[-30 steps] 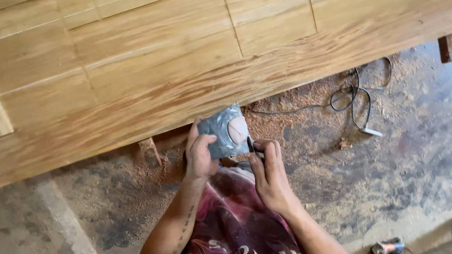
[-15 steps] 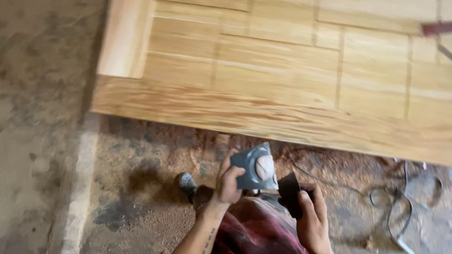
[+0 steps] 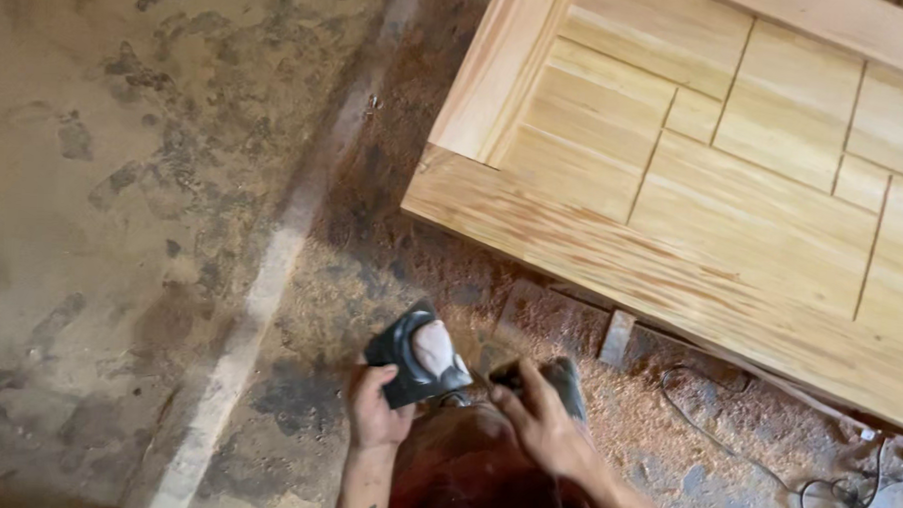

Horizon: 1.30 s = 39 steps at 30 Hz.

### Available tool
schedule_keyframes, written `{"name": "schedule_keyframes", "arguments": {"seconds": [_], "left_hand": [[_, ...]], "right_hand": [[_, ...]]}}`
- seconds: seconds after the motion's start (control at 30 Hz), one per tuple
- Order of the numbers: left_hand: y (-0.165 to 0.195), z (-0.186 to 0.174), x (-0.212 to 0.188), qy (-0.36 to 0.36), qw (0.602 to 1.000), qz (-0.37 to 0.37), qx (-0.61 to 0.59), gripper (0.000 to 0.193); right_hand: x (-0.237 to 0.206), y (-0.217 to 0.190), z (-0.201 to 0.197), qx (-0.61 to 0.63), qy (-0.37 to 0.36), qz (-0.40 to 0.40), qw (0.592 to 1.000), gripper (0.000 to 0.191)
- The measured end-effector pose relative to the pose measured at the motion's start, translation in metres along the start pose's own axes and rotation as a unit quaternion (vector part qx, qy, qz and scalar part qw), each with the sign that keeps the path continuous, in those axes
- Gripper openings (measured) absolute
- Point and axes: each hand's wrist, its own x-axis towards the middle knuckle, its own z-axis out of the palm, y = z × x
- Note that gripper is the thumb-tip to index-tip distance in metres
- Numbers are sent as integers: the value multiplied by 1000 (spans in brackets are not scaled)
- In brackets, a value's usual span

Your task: The person holds a board with wood filler and uses a small spreader to press filler into the seams between panels of a large wooden door, working along the joints and moving to new seam sections as they fill each one.

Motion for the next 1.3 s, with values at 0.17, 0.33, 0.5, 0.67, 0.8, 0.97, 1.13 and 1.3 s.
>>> {"name": "schedule_keyframes", "arguments": {"seconds": [0.17, 0.33, 0.5, 0.67, 0.8, 0.97, 1.13, 1.3], "left_hand": [[71, -21, 28, 19, 997, 68, -9, 51], [101, -26, 85, 42, 997, 62, -17, 56], [159, -23, 188, -46, 995, 84, 25, 50], [229, -6, 297, -53, 997, 24, 42, 51], [281, 2, 369, -56, 998, -4, 31, 53], [311, 18, 450, -84, 995, -57, 18, 56], [330, 47, 532, -137, 976, -161, 59, 59], [340, 84, 638, -181, 936, -283, 102, 60]], "right_hand": [[70, -49, 12, 328, 14, -35, 944, 41], [144, -92, 9, 584, 15, -3, 811, 47], [242, -156, 14, 635, -20, -59, 770, 33], [341, -231, 19, 583, 41, -62, 809, 30], [395, -281, 36, 500, 106, -28, 859, 32], [430, -314, 38, 428, 92, 30, 899, 30], [454, -326, 33, 311, 233, -82, 918, 28], [477, -342, 42, 524, 352, -10, 776, 33]]}}
